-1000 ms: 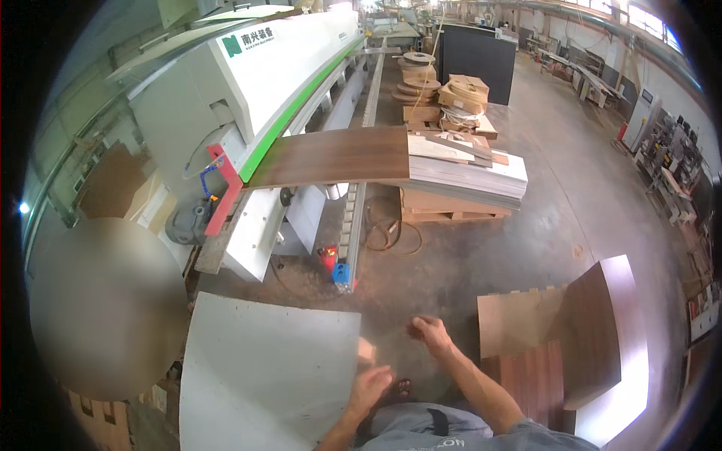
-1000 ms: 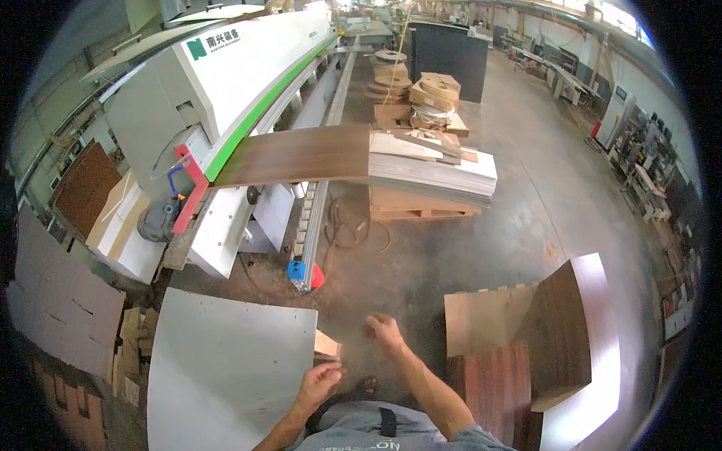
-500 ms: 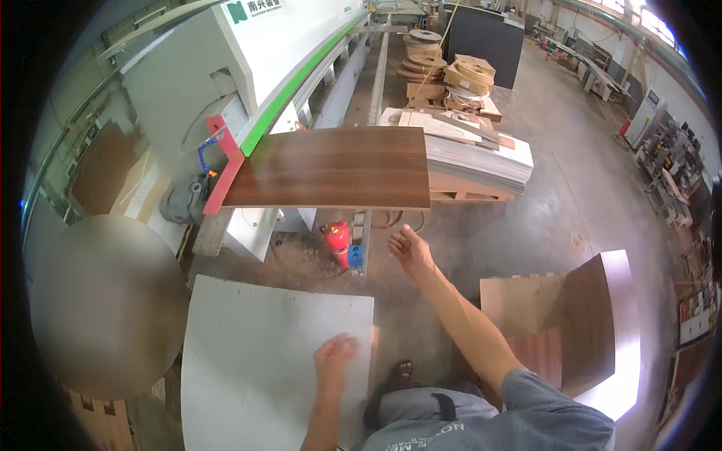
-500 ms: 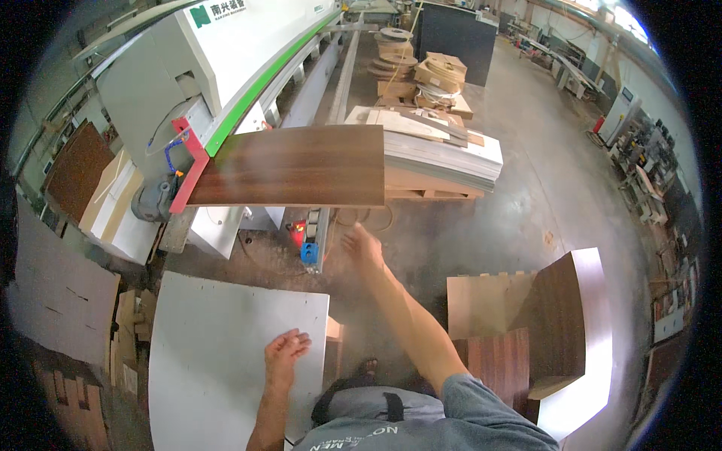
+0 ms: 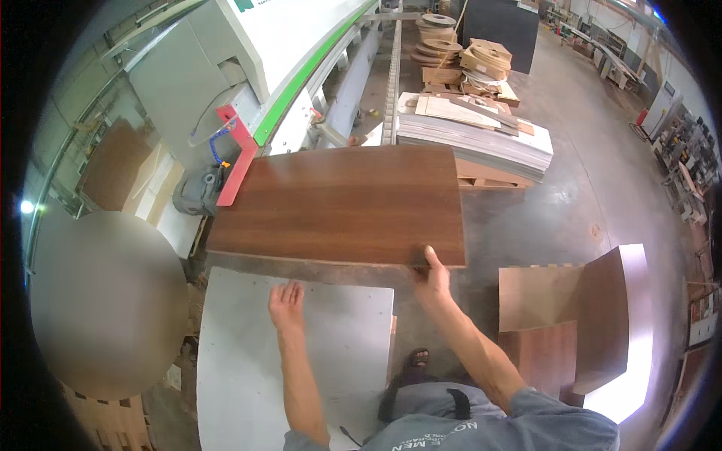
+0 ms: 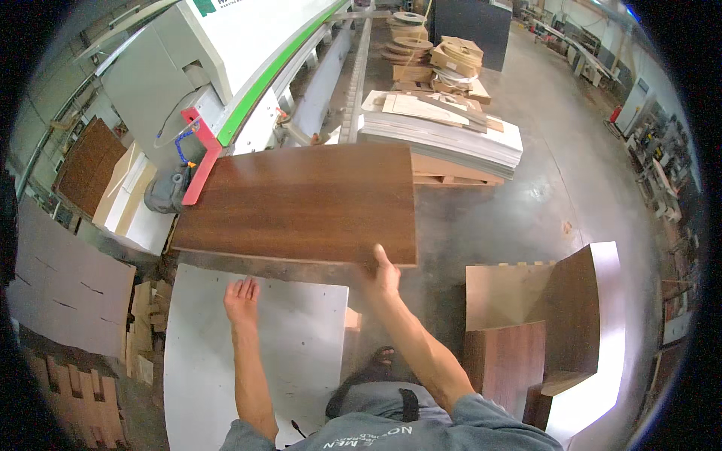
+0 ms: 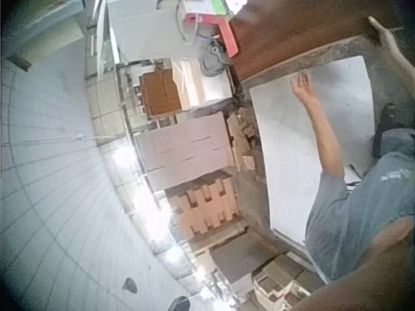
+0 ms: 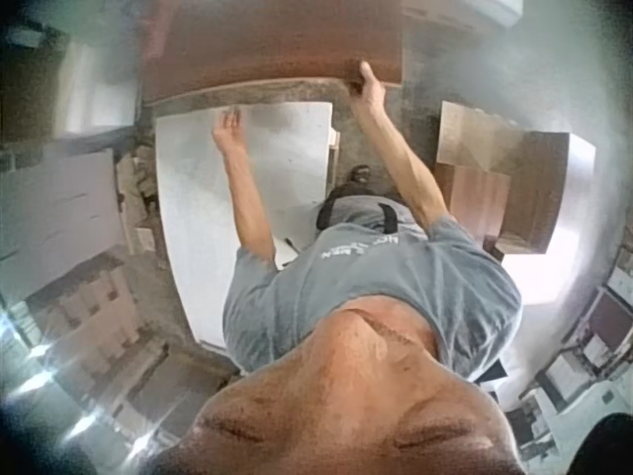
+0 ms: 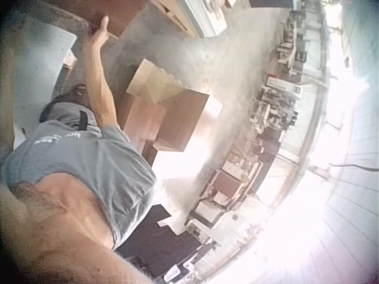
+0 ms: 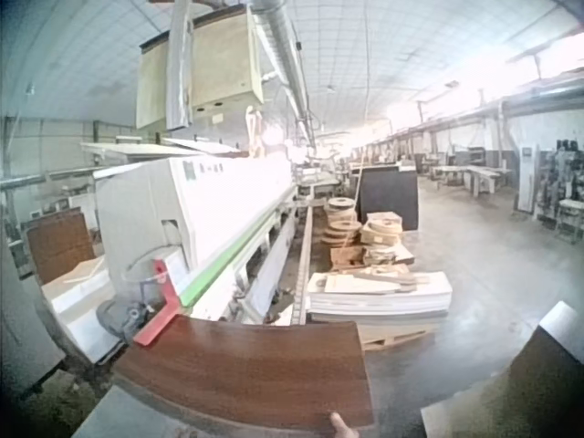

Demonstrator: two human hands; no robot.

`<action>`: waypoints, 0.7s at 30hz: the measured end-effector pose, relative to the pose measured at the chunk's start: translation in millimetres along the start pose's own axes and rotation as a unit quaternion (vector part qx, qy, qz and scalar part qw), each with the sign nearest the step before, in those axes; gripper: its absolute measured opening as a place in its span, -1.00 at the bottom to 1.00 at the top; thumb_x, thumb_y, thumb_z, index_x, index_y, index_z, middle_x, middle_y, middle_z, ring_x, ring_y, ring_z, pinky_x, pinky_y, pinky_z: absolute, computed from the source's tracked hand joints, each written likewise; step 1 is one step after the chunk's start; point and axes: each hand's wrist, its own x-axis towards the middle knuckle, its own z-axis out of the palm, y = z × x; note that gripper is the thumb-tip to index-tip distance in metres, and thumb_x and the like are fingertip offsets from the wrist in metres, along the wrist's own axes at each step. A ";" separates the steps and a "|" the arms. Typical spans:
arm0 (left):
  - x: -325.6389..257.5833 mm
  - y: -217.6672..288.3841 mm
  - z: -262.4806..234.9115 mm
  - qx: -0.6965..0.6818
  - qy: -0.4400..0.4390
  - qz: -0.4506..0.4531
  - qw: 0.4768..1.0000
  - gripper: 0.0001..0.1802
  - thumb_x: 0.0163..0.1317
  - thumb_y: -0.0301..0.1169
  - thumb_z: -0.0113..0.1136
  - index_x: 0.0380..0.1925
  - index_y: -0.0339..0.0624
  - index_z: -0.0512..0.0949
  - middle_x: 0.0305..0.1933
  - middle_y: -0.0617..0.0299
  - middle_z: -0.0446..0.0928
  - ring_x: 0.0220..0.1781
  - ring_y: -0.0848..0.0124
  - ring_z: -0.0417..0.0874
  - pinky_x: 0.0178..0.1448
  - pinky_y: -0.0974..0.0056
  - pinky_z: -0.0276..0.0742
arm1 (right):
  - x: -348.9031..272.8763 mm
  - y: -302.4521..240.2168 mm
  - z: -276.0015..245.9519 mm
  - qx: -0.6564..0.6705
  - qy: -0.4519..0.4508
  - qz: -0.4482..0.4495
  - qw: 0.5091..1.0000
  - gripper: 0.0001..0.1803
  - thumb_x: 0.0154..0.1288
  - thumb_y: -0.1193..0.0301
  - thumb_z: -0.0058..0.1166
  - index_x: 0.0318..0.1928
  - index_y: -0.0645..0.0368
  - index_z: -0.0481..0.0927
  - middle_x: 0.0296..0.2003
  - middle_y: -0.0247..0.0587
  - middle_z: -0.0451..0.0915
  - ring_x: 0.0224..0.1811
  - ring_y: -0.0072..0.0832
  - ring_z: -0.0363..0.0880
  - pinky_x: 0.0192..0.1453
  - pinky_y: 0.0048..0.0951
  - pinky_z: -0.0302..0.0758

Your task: The person takes wooden panels from an edge-banding machine and stacks them onto a pile.

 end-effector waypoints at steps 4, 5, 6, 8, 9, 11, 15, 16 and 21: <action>18.1 27.2 -16.0 -0.104 -0.020 0.066 0.992 -0.41 0.39 -0.16 0.07 0.20 -0.44 0.30 0.16 -0.12 0.45 0.18 0.08 0.48 0.31 0.07 0.41 | -37.2 -34.5 -48.5 -0.043 0.063 -0.037 0.996 -0.52 0.30 0.22 0.21 0.13 0.16 0.46 0.04 -0.21 0.50 0.05 -0.31 0.47 0.16 -0.23 0.44; 15.0 32.0 -20.9 -0.102 -0.042 0.110 0.988 -0.41 0.39 -0.14 0.08 0.21 -0.40 0.31 0.18 -0.07 0.44 0.21 0.10 0.46 0.33 0.06 0.39 | -44.1 -47.8 -60.4 -0.058 0.099 -0.043 0.992 -0.50 0.29 0.19 0.22 0.15 0.15 0.45 0.05 -0.25 0.49 0.07 -0.33 0.44 0.18 -0.25 0.39; 7.5 34.3 -26.2 -0.116 -0.058 0.117 0.985 -0.41 0.39 -0.14 0.08 0.21 -0.40 0.31 0.18 -0.07 0.44 0.21 0.10 0.46 0.33 0.06 0.39 | -50.7 -60.4 -71.0 -0.062 0.091 -0.067 0.992 -0.47 0.29 0.15 0.21 0.17 0.14 0.44 0.07 -0.26 0.48 0.08 -0.34 0.42 0.18 -0.28 0.35; -20.3 23.7 -36.5 -0.103 -0.033 0.123 0.986 -0.39 0.38 -0.17 0.08 0.26 -0.38 0.26 0.26 0.05 0.37 0.25 0.12 0.42 0.31 0.01 0.40 | -63.3 -82.0 -92.0 -0.075 0.099 -0.105 0.987 -0.38 0.29 0.13 0.20 0.24 0.17 0.37 0.16 -0.22 0.42 0.18 -0.29 0.36 0.25 -0.21 0.29; -39.2 11.7 -37.6 -0.104 -0.020 0.132 0.986 -0.43 0.38 -0.22 0.09 0.25 -0.37 0.28 0.26 0.05 0.37 0.26 0.12 0.42 0.29 0.01 0.42 | -64.7 -90.6 -100.0 -0.076 0.098 -0.131 0.984 -0.31 0.28 0.13 0.19 0.30 0.20 0.31 0.22 -0.15 0.37 0.26 -0.23 0.32 0.33 -0.11 0.27; -66.4 -4.8 -27.5 -0.105 -0.006 0.140 0.985 -0.46 0.37 -0.28 0.09 0.25 -0.36 0.29 0.27 0.06 0.38 0.28 0.12 0.41 0.27 0.00 0.44 | -59.9 -100.2 -116.5 -0.058 0.118 -0.148 0.980 -0.35 0.27 0.04 0.20 0.24 0.13 0.39 0.13 -0.29 0.45 0.13 -0.38 0.40 0.17 -0.29 0.32; -129.1 -16.2 1.6 0.026 -0.031 0.162 0.986 -0.58 0.26 -0.47 0.11 0.13 -0.29 0.44 0.14 0.09 0.51 0.18 0.12 0.52 0.26 0.01 0.45 | -9.5 -87.0 -163.8 0.026 0.215 -0.159 0.963 -0.40 0.36 0.12 0.11 0.28 0.14 0.33 0.00 -0.33 0.52 0.14 -0.41 0.48 0.12 -0.18 0.50; -142.7 -15.0 16.8 0.242 -0.050 0.266 0.932 -0.65 0.23 -0.51 0.13 0.04 -0.28 0.49 0.03 0.13 0.55 0.08 0.15 0.56 0.18 0.05 0.48 | 8.0 -75.2 -180.2 0.057 0.244 -0.137 0.958 -0.57 0.37 0.16 0.10 0.11 0.15 0.46 -0.21 -0.39 0.55 -0.08 -0.46 0.56 0.00 -0.24 0.55; -238.9 -60.1 128.5 0.263 -0.200 0.260 0.907 -0.84 0.33 -0.46 0.09 -0.41 -0.32 0.50 -0.46 0.24 0.46 -0.37 0.42 0.49 -0.27 0.25 0.40 | 58.8 -9.2 -292.1 -0.034 0.039 0.008 0.999 -0.78 0.36 0.33 -0.01 -0.08 0.15 0.54 -0.19 -0.22 0.58 -0.18 -0.37 0.57 -0.06 -0.30 0.54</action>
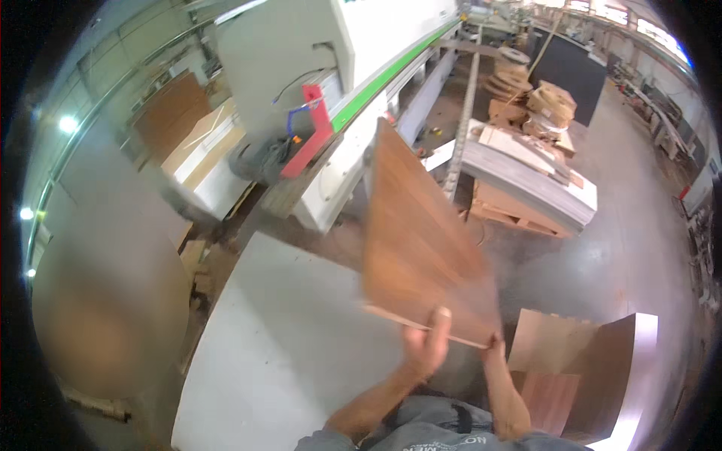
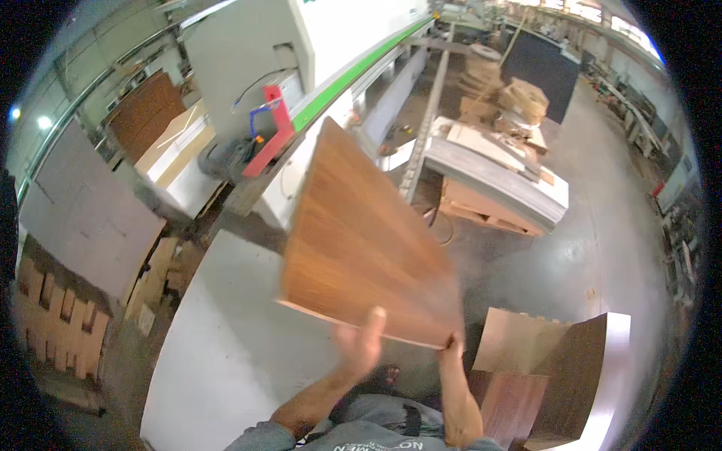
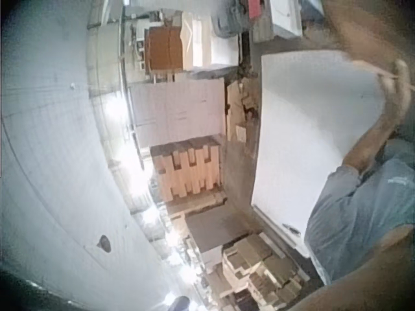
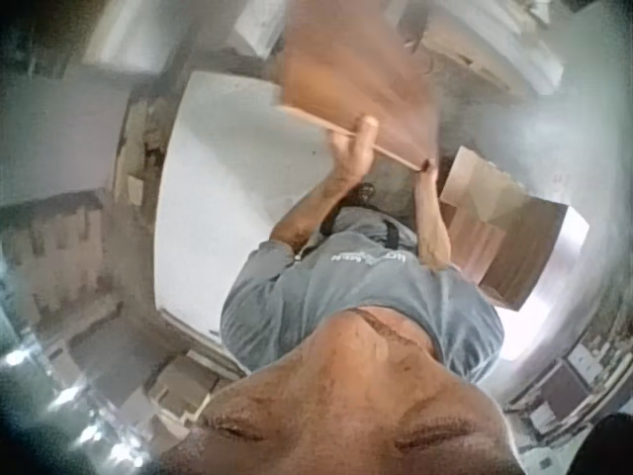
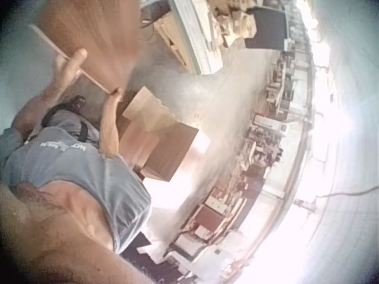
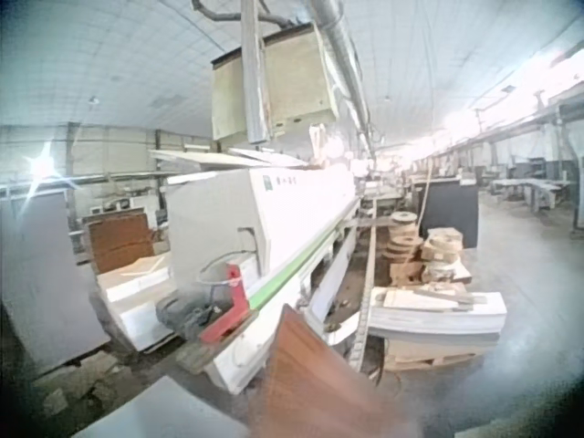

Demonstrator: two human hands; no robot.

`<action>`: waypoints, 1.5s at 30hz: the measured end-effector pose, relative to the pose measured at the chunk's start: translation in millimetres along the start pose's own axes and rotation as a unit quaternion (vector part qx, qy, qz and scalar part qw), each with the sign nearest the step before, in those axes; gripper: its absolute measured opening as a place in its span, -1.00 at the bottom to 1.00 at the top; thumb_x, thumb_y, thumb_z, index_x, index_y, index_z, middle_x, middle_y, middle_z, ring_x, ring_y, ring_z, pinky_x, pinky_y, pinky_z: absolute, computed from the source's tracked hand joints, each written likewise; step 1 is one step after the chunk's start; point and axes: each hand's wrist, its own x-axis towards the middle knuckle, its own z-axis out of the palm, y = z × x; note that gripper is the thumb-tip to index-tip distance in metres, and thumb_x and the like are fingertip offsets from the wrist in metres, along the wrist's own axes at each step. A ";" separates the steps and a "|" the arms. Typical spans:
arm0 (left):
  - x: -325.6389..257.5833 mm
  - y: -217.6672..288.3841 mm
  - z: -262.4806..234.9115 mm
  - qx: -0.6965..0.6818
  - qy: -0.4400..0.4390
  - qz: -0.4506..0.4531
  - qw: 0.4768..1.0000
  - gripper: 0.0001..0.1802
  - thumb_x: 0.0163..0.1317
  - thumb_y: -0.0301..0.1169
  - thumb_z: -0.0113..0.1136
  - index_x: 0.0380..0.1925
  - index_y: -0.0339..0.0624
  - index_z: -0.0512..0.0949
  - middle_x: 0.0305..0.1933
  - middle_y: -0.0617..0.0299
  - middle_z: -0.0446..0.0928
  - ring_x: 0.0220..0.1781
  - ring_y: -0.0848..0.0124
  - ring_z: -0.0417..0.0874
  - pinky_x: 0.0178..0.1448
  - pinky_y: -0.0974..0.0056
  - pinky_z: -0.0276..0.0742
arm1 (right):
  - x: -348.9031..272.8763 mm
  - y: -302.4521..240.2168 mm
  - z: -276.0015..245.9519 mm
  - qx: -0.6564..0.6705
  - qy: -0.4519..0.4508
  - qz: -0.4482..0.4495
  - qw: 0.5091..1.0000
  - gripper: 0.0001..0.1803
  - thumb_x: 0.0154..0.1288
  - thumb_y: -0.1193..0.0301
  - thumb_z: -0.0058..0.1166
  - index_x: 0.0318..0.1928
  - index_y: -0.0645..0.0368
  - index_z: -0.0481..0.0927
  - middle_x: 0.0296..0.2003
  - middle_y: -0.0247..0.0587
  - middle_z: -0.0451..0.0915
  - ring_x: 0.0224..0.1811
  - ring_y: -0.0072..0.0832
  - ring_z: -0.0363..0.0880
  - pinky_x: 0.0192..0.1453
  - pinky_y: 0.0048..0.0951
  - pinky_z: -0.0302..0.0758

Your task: The person takes wooden panels from an edge-banding machine and stacks them onto a pile.

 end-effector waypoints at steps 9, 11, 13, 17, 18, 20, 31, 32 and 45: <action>-50.8 -22.5 96.4 0.057 -0.095 0.088 0.990 -0.86 0.29 -0.49 0.07 -0.44 -0.31 0.47 -0.51 0.17 0.43 -0.49 0.28 0.47 -0.39 0.19 0.36 | -22.0 37.5 -85.5 -0.035 0.068 0.114 0.991 -0.61 0.48 0.27 -0.16 0.16 0.22 0.45 0.12 -0.03 0.51 0.15 -0.12 0.49 0.25 -0.03 0.43; -57.8 -34.5 102.2 0.091 -0.112 0.067 0.987 -0.88 0.29 -0.50 0.07 -0.44 -0.31 0.46 -0.51 0.18 0.41 -0.50 0.27 0.45 -0.39 0.18 0.35 | -28.8 30.2 -86.9 -0.030 0.085 0.109 0.990 -0.61 0.48 0.27 -0.17 0.17 0.22 0.44 0.13 -0.04 0.50 0.16 -0.13 0.48 0.26 -0.03 0.41; -62.3 -38.1 104.3 0.116 -0.128 0.082 0.982 -0.90 0.28 -0.52 0.07 -0.41 -0.32 0.45 -0.46 0.15 0.42 -0.47 0.25 0.45 -0.36 0.16 0.35 | -36.1 23.6 -91.4 -0.025 0.098 0.108 0.989 -0.60 0.48 0.26 -0.17 0.17 0.21 0.44 0.15 -0.05 0.49 0.17 -0.13 0.48 0.28 -0.03 0.40; -63.8 -24.6 111.5 0.085 -0.188 0.040 0.978 -0.24 0.15 -0.72 0.00 0.30 -0.44 -0.15 0.38 -0.18 -0.19 0.34 -0.01 0.13 0.35 0.13 0.12 | -44.9 15.0 -103.8 -0.016 0.123 0.104 0.987 -0.60 0.49 0.25 -0.18 0.19 0.21 0.43 0.17 -0.06 0.48 0.19 -0.14 0.46 0.30 -0.04 0.38; -62.5 -19.6 113.5 0.077 -0.199 0.028 0.977 -0.07 0.12 -0.76 -0.01 0.44 -0.47 -0.27 0.55 -0.24 -0.33 0.50 -0.05 0.06 0.49 0.12 0.07 | -46.3 15.4 -105.9 -0.014 0.127 0.103 0.986 -0.59 0.49 0.25 -0.18 0.19 0.20 0.43 0.17 -0.07 0.48 0.20 -0.14 0.46 0.30 -0.04 0.38; -59.2 -10.0 111.9 0.111 -0.197 0.050 0.973 -0.05 0.14 -0.75 0.00 0.44 -0.43 -0.33 0.44 -0.29 -0.01 0.38 -0.04 0.25 0.41 0.11 0.22 | -47.4 18.2 -106.7 -0.005 0.134 0.099 0.986 -0.59 0.49 0.24 -0.18 0.20 0.20 0.43 0.18 -0.07 0.47 0.21 -0.14 0.45 0.32 -0.04 0.36; 19.1 14.4 108.1 -0.117 -0.073 -0.068 0.988 -0.56 -0.03 -0.65 0.07 -0.04 -0.43 0.44 -0.06 0.04 0.49 -0.12 0.23 0.58 0.02 0.12 0.58 | -107.0 -67.8 -69.0 0.259 0.296 -0.114 0.912 -0.40 0.22 0.34 0.28 0.21 0.28 0.39 0.12 -0.09 0.50 0.05 -0.25 0.55 0.00 -0.11 0.56; 29.5 11.7 112.4 -0.124 -0.063 -0.140 0.980 -0.43 -0.12 -0.66 0.07 0.03 -0.47 0.40 0.03 -0.04 0.46 0.08 0.15 0.52 0.15 0.09 0.52 | -117.1 -76.4 -65.7 0.249 0.351 -0.147 0.890 -0.55 0.31 0.54 0.11 0.19 0.28 0.37 0.08 -0.14 0.53 0.00 -0.26 0.60 0.07 -0.24 0.64; -126.3 -188.3 267.1 -0.132 -0.335 -0.515 0.778 -0.59 -0.03 -0.74 0.04 -0.08 -0.46 0.47 -0.01 0.03 0.54 0.05 0.17 0.56 0.20 0.15 0.48 | -331.2 -100.2 -254.6 0.405 0.607 -0.286 0.622 -0.50 0.35 0.47 0.13 0.24 0.25 0.29 0.12 -0.10 0.47 0.10 -0.22 0.52 0.15 -0.09 0.54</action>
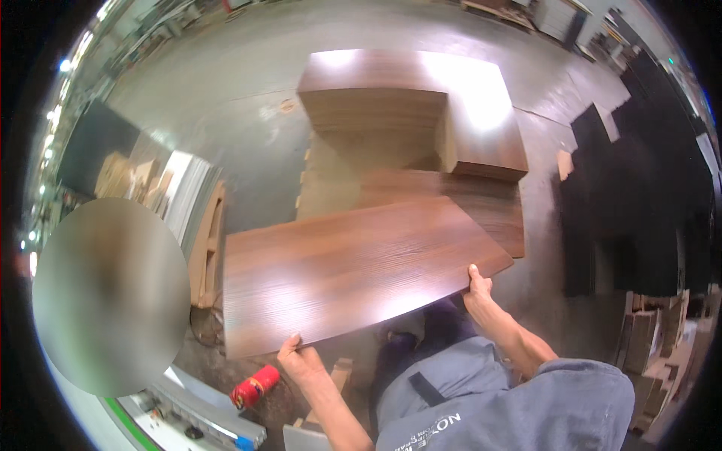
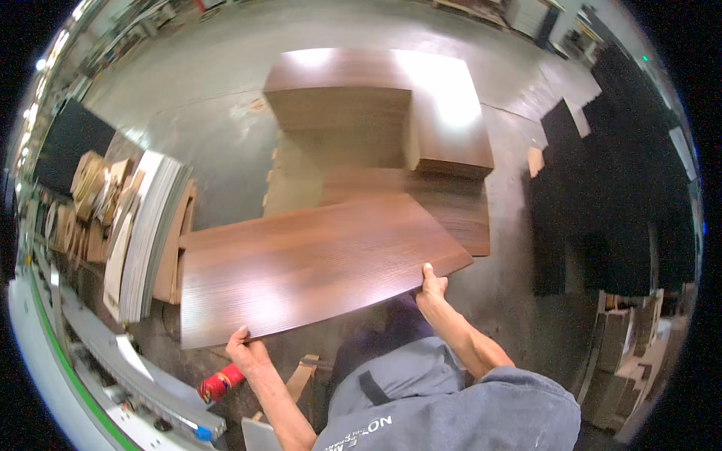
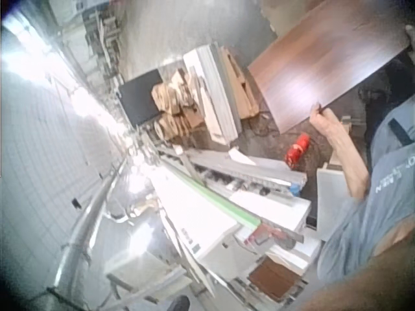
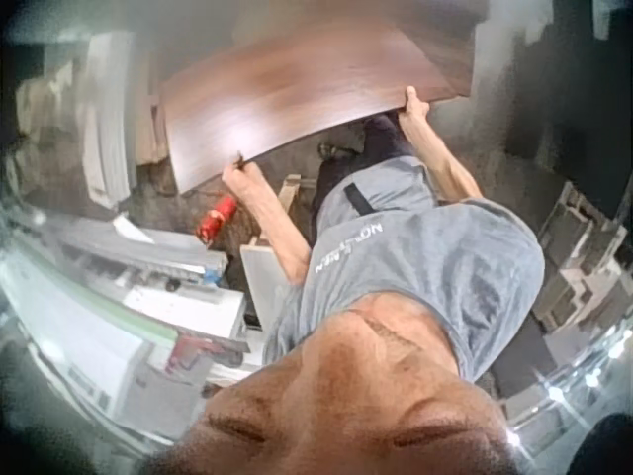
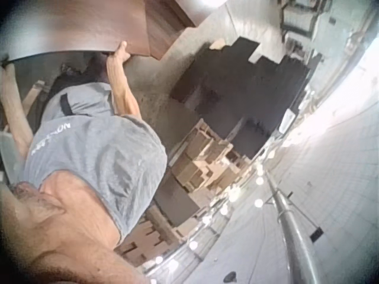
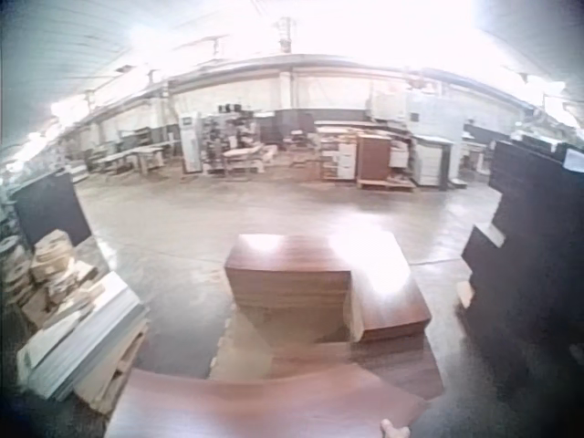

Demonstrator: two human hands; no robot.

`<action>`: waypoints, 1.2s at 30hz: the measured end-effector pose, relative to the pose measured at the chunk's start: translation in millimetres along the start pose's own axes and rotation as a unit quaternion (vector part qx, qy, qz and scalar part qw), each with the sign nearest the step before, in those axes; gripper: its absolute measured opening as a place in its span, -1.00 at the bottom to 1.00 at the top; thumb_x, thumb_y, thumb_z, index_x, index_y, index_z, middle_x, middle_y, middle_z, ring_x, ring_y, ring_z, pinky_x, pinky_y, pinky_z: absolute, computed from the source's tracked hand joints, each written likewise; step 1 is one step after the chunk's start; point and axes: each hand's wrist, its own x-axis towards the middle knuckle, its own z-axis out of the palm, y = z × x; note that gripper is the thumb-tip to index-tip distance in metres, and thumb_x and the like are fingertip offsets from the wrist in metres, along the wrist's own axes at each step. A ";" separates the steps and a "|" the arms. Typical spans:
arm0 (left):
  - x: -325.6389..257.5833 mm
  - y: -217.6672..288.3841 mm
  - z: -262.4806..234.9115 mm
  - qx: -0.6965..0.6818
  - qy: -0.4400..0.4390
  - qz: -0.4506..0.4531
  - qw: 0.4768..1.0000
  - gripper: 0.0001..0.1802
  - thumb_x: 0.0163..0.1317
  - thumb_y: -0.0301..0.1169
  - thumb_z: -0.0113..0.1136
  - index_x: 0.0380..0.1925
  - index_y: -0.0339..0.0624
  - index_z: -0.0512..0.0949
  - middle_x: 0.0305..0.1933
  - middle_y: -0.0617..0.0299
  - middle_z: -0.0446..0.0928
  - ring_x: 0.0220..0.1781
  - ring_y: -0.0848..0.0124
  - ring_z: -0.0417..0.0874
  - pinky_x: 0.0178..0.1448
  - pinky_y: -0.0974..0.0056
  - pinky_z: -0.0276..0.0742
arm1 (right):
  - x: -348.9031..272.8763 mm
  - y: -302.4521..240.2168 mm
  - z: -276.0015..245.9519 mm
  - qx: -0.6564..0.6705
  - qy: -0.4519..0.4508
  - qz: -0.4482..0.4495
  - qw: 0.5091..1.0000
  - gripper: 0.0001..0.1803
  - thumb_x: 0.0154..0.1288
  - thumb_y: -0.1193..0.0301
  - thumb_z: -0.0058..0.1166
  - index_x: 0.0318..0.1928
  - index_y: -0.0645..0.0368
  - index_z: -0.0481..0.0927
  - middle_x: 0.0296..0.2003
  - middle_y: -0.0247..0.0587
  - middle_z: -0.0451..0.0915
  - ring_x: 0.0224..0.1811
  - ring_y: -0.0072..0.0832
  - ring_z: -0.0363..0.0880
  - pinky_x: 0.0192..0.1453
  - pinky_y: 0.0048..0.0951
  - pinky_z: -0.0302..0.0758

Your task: The person takes wooden panels from an edge-banding machine and stacks them onto a pile.

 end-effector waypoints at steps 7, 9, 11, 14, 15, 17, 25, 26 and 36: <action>115.2 -193.6 48.2 0.056 0.031 -0.151 0.986 -0.73 0.09 -0.75 0.03 -0.18 -0.35 0.52 -0.10 0.10 0.56 -0.05 0.20 0.59 0.15 0.15 0.49 | 153.6 -35.0 -12.0 0.060 0.076 -0.122 0.988 -0.37 0.30 0.48 0.16 0.25 0.37 0.12 0.20 -0.03 0.35 0.21 -0.24 0.41 0.30 -0.25 0.41; 151.4 -248.1 48.4 0.066 0.016 -0.182 0.981 -0.69 0.12 -0.74 0.06 -0.11 -0.35 0.51 -0.07 0.11 0.55 -0.01 0.20 0.57 0.18 0.14 0.48 | 196.7 -32.8 -9.2 0.060 0.075 -0.134 0.986 -0.29 0.30 0.47 0.17 0.30 0.40 0.06 0.25 0.01 0.32 0.27 -0.22 0.36 0.36 -0.24 0.35; 180.9 -296.6 38.5 0.059 0.024 -0.205 0.977 -0.66 0.17 -0.72 0.06 -0.03 -0.35 0.49 -0.03 0.13 0.55 0.03 0.21 0.55 0.21 0.12 0.46 | 233.8 -25.0 -4.4 0.078 0.090 -0.139 0.983 -0.25 0.31 0.45 0.17 0.35 0.37 0.03 0.29 0.00 0.27 0.31 -0.21 0.30 0.41 -0.18 0.29; 223.9 -354.0 21.3 0.120 -0.017 -0.246 0.962 -0.59 0.24 -0.67 0.09 0.11 -0.28 0.44 0.13 0.10 0.48 0.16 0.19 0.50 0.29 0.09 0.42 | 277.7 -12.8 0.3 0.078 0.059 -0.133 0.986 -0.21 0.33 0.28 0.20 0.35 0.33 0.03 0.33 -0.03 0.22 0.32 -0.20 0.27 0.41 -0.10 0.26; 235.3 -367.9 16.4 0.159 -0.068 -0.253 0.952 -0.56 0.25 -0.65 0.10 0.15 -0.25 0.41 0.19 0.08 0.44 0.21 0.17 0.47 0.32 0.08 0.41 | 292.3 -10.7 1.4 0.075 0.073 -0.112 0.988 -0.22 0.34 0.23 0.19 0.34 0.34 0.06 0.32 -0.01 0.22 0.29 -0.24 0.31 0.38 -0.12 0.31; 250.7 -384.1 10.7 0.209 -0.044 -0.267 0.940 -0.55 0.23 -0.56 0.22 0.13 -0.32 0.43 0.14 0.06 0.51 0.21 0.17 0.52 0.33 0.01 0.42 | 309.1 -8.9 -4.3 0.004 0.095 -0.043 0.995 -0.27 0.35 0.15 0.16 0.28 0.36 0.14 0.22 0.06 0.33 0.15 -0.25 0.43 0.23 -0.15 0.43; 303.1 -378.3 18.3 0.817 -0.140 -0.096 0.550 -0.73 0.20 -0.37 0.31 -0.53 -0.38 0.58 -0.55 0.10 0.61 -0.53 0.42 0.61 -0.39 0.29 0.57 | 379.5 -65.0 -24.5 -0.511 -0.044 0.039 0.857 -0.47 0.39 0.03 0.00 -0.37 0.35 0.56 -0.62 -0.16 0.56 -0.57 -0.47 0.60 -0.52 -0.40 0.55; 319.3 -376.1 17.8 0.815 -0.143 0.059 0.559 -0.74 0.19 -0.33 0.34 -0.42 -0.37 0.60 -0.38 0.11 0.65 -0.37 0.42 0.62 -0.20 0.27 0.58 | 393.5 -75.2 -22.1 -0.515 -0.034 -0.043 0.855 -0.58 0.38 0.12 0.03 -0.43 0.23 0.58 -0.67 -0.27 0.54 -0.69 -0.54 0.48 -0.60 -0.46 0.44; 424.9 -416.2 26.2 0.674 -0.120 -0.122 0.719 -0.43 0.30 -0.09 0.25 0.06 -0.42 0.52 0.04 0.12 0.57 0.02 0.34 0.58 0.14 0.24 0.48 | 541.7 -153.9 -27.0 -0.534 0.068 -0.302 0.787 -0.28 0.21 0.25 0.24 0.32 0.30 0.34 0.28 0.05 0.39 0.33 -0.18 0.37 0.38 -0.27 0.29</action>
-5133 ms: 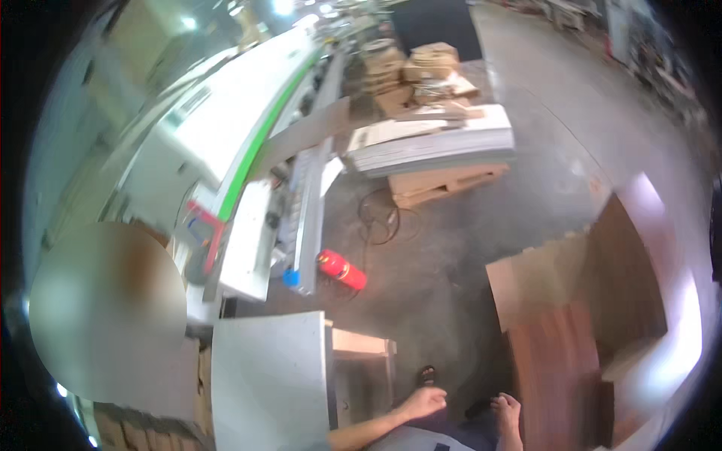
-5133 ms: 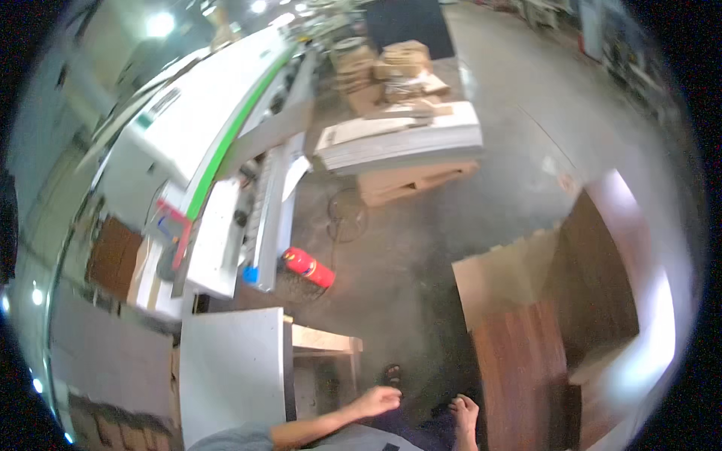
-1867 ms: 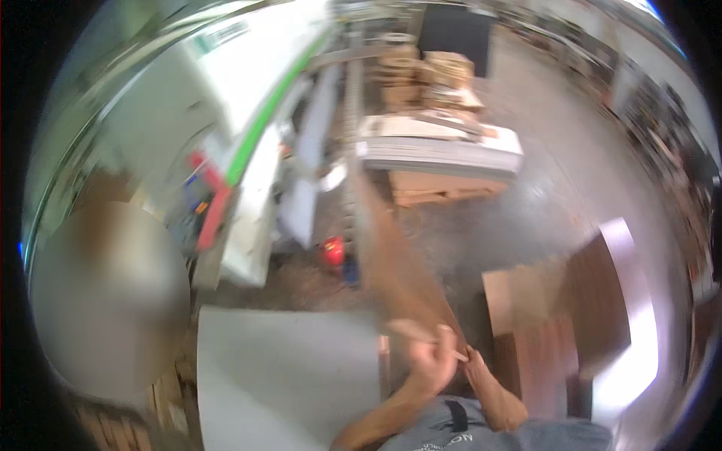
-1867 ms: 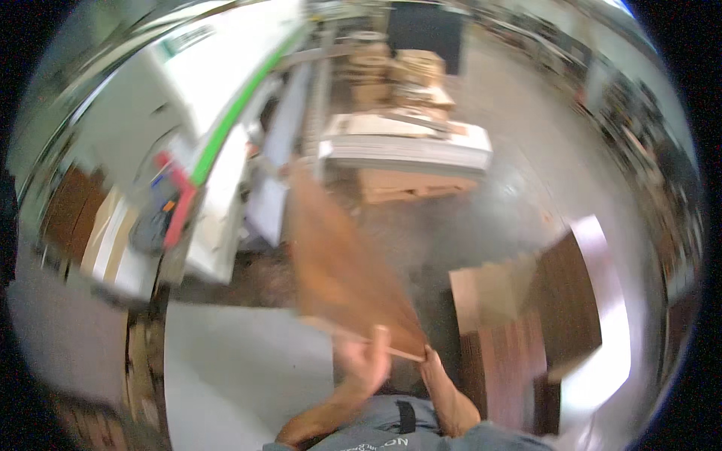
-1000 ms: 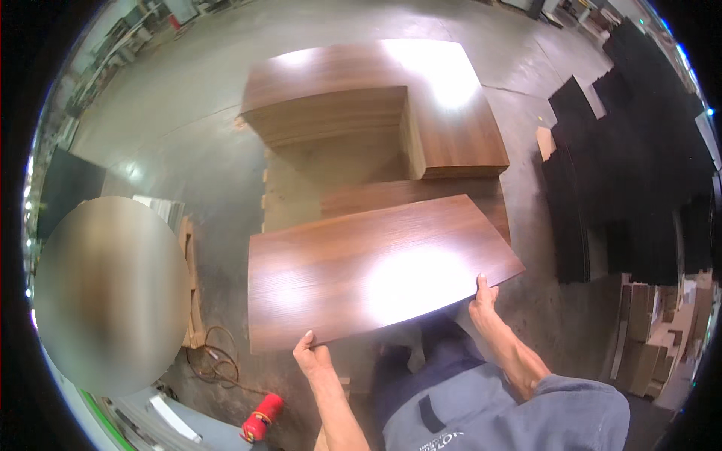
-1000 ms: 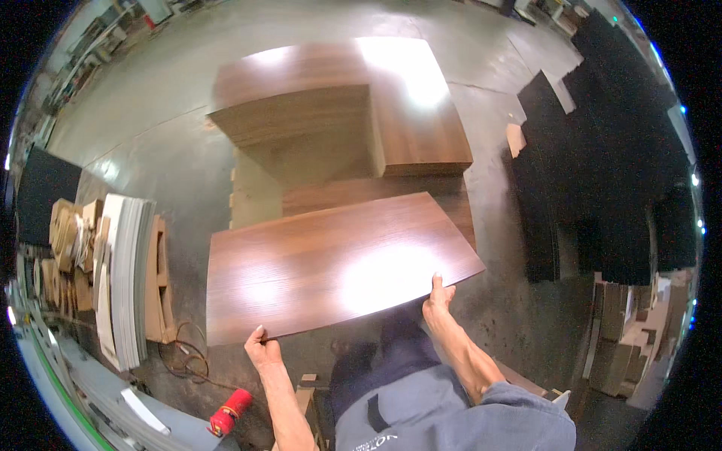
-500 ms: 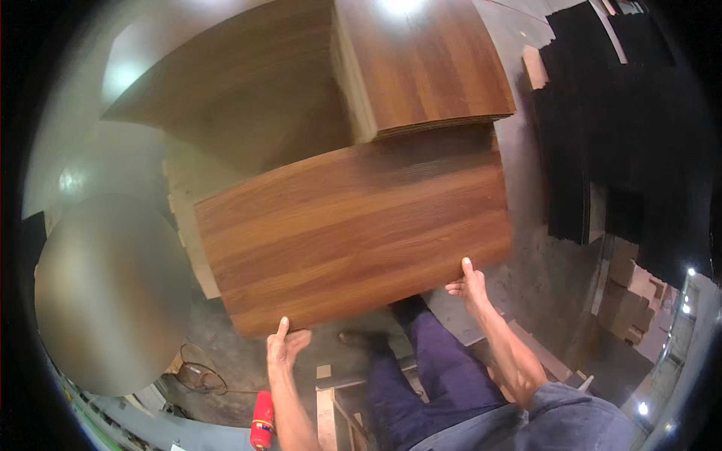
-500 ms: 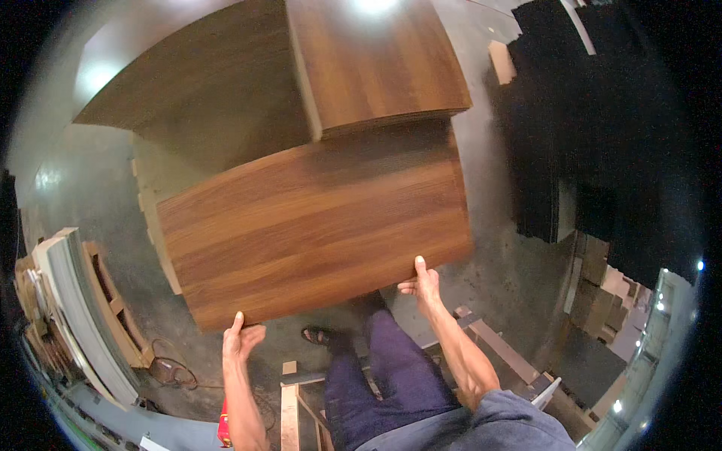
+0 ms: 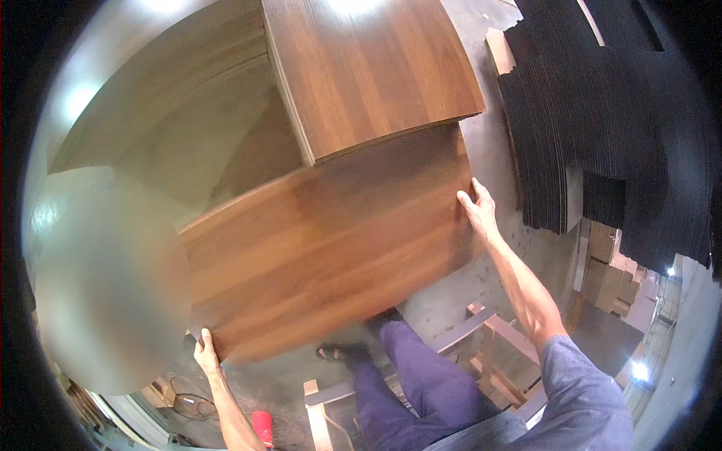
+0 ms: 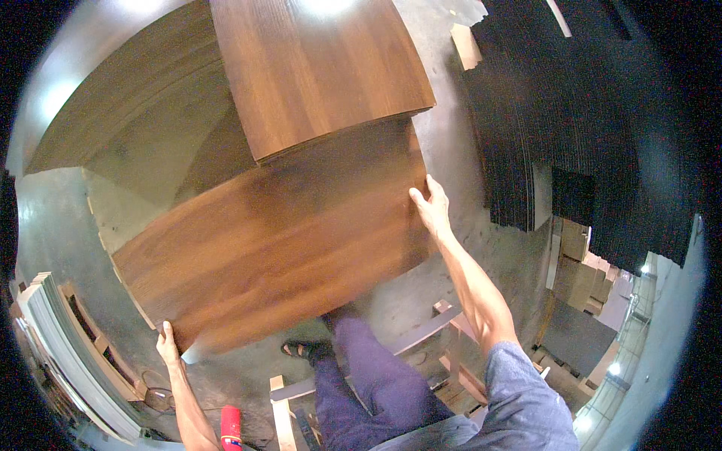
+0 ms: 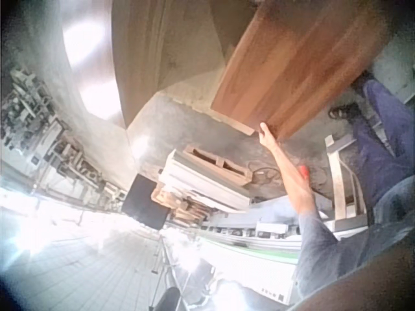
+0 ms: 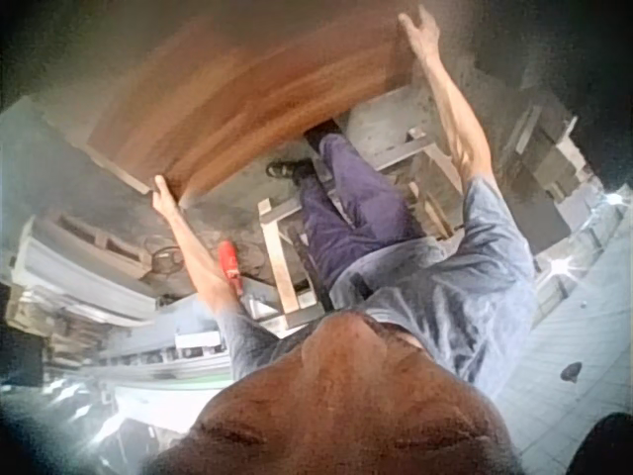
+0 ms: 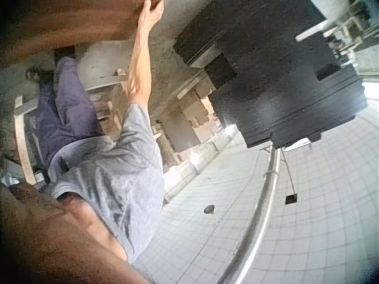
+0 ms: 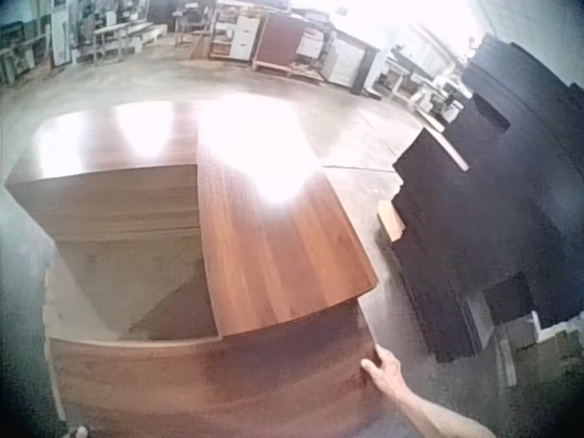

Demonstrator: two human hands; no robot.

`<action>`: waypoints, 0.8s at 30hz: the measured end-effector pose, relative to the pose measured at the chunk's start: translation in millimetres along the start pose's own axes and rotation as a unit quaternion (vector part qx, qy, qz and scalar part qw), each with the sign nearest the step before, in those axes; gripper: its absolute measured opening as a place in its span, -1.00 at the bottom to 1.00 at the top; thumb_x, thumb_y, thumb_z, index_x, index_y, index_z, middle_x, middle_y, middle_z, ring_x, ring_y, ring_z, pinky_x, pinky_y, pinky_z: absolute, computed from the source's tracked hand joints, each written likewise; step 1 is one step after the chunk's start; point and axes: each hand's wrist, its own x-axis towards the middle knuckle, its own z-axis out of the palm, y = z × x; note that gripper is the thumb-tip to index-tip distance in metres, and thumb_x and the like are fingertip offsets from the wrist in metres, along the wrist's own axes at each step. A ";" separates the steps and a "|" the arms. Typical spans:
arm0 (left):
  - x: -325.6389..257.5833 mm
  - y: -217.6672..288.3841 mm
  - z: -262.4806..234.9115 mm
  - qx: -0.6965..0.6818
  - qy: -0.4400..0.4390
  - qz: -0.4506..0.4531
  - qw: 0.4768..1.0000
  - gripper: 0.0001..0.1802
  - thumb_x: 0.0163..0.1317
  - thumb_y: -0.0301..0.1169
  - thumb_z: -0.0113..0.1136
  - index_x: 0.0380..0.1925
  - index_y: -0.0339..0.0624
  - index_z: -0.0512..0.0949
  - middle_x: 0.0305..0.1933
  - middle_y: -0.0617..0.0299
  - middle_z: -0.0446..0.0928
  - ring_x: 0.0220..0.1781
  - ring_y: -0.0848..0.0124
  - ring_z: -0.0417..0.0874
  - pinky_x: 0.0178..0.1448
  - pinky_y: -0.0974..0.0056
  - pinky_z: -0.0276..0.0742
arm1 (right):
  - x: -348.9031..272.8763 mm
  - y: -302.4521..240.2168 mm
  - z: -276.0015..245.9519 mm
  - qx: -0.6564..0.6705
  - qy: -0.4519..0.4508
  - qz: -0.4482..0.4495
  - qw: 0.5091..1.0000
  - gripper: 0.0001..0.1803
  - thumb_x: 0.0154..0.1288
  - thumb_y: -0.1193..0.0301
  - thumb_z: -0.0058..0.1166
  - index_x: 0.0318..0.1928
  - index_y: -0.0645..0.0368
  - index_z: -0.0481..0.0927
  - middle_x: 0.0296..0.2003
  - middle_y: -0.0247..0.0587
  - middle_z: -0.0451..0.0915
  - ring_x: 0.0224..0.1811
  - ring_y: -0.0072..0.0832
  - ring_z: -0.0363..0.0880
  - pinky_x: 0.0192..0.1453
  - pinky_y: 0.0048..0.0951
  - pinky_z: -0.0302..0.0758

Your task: The person takes wooden panels from an edge-banding machine and stacks them onto a pile.

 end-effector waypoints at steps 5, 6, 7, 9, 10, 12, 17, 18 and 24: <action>-22.0 11.9 35.0 0.003 0.011 0.020 1.000 -0.43 0.25 -0.04 0.31 -0.03 -0.39 0.58 -0.07 0.16 0.62 -0.08 0.40 0.59 0.07 0.25 0.50 | 11.5 2.7 -2.7 0.053 0.010 -0.003 0.999 -0.48 0.32 0.40 0.11 0.25 0.34 0.42 0.17 -0.08 0.53 0.18 -0.38 0.50 0.32 -0.40 0.34; -24.1 14.1 43.2 0.002 0.019 0.028 0.999 -0.46 0.25 -0.06 0.32 -0.05 -0.38 0.59 -0.10 0.17 0.63 -0.11 0.41 0.58 0.03 0.27 0.50 | 13.1 -1.4 -5.1 0.086 -0.021 0.014 0.996 -0.53 0.32 0.41 0.08 0.21 0.32 0.46 0.10 -0.14 0.58 0.13 -0.43 0.52 0.28 -0.43 0.37; -26.2 18.4 48.2 0.005 0.032 0.017 0.999 -0.46 0.25 -0.06 0.32 -0.05 -0.38 0.59 -0.10 0.17 0.63 -0.11 0.41 0.58 0.03 0.27 0.50 | 16.5 -6.2 -8.4 0.122 -0.054 0.007 0.991 -0.58 0.33 0.43 0.06 0.18 0.30 0.50 0.03 -0.20 0.62 0.07 -0.49 0.54 0.23 -0.46 0.39; -31.9 27.5 56.2 0.005 0.055 -0.002 0.998 -0.49 0.23 -0.09 0.34 -0.08 -0.34 0.61 -0.13 0.19 0.63 -0.14 0.44 0.58 -0.01 0.29 0.51 | 20.0 -15.4 -12.0 0.103 -0.038 0.023 0.994 -0.62 0.33 0.43 0.04 0.14 0.25 0.54 -0.08 -0.29 0.66 -0.02 -0.56 0.55 0.15 -0.49 0.42; -34.9 32.4 59.8 0.004 0.061 -0.001 0.998 -0.55 0.23 -0.12 0.35 -0.09 -0.31 0.62 -0.16 0.24 0.63 -0.17 0.48 0.56 -0.05 0.32 0.50 | 22.4 -19.1 -14.6 0.097 -0.053 0.036 0.993 -0.61 0.32 0.43 0.05 0.13 0.27 0.54 -0.08 -0.29 0.66 -0.02 -0.56 0.56 0.14 -0.49 0.42; -38.4 41.3 66.6 0.007 0.058 0.000 0.998 -0.56 0.24 -0.14 0.35 -0.11 -0.31 0.63 -0.18 0.26 0.63 -0.20 0.50 0.55 -0.07 0.32 0.50 | 26.7 -23.9 -17.4 0.124 -0.092 0.075 0.985 -0.59 0.30 0.41 0.08 0.13 0.31 0.54 -0.05 -0.26 0.66 -0.01 -0.51 0.57 0.14 -0.44 0.45; -43.0 46.1 64.6 0.045 0.104 -0.035 0.993 -0.57 0.22 -0.20 0.36 -0.10 -0.37 0.62 -0.22 0.24 0.62 -0.20 0.52 0.51 -0.08 0.33 0.49 | 30.6 -16.6 -17.3 -0.019 -0.035 0.055 0.998 -0.43 0.24 0.25 0.15 0.16 0.40 0.49 0.07 0.06 0.60 0.13 -0.28 0.57 0.25 -0.32 0.43; -41.3 43.6 64.8 0.042 0.120 -0.014 0.992 -0.53 0.20 -0.19 0.37 -0.09 -0.40 0.61 -0.17 0.20 0.64 -0.15 0.48 0.53 0.00 0.30 0.48 | 33.0 -12.3 -14.2 -0.001 -0.030 0.068 0.997 -0.40 0.27 0.25 0.14 0.20 0.42 0.46 0.12 0.05 0.57 0.16 -0.29 0.54 0.27 -0.33 0.41; -44.0 37.4 67.2 0.058 0.156 0.021 0.986 -0.27 0.11 -0.05 0.43 0.09 -0.44 0.49 0.13 -0.13 0.52 0.19 0.18 0.51 0.28 0.17 0.38 | 42.3 6.7 -13.3 -0.082 -0.117 -0.020 0.990 -0.37 0.36 0.16 0.02 0.20 0.50 0.40 0.13 0.22 0.52 0.21 -0.10 0.49 0.29 -0.28 0.35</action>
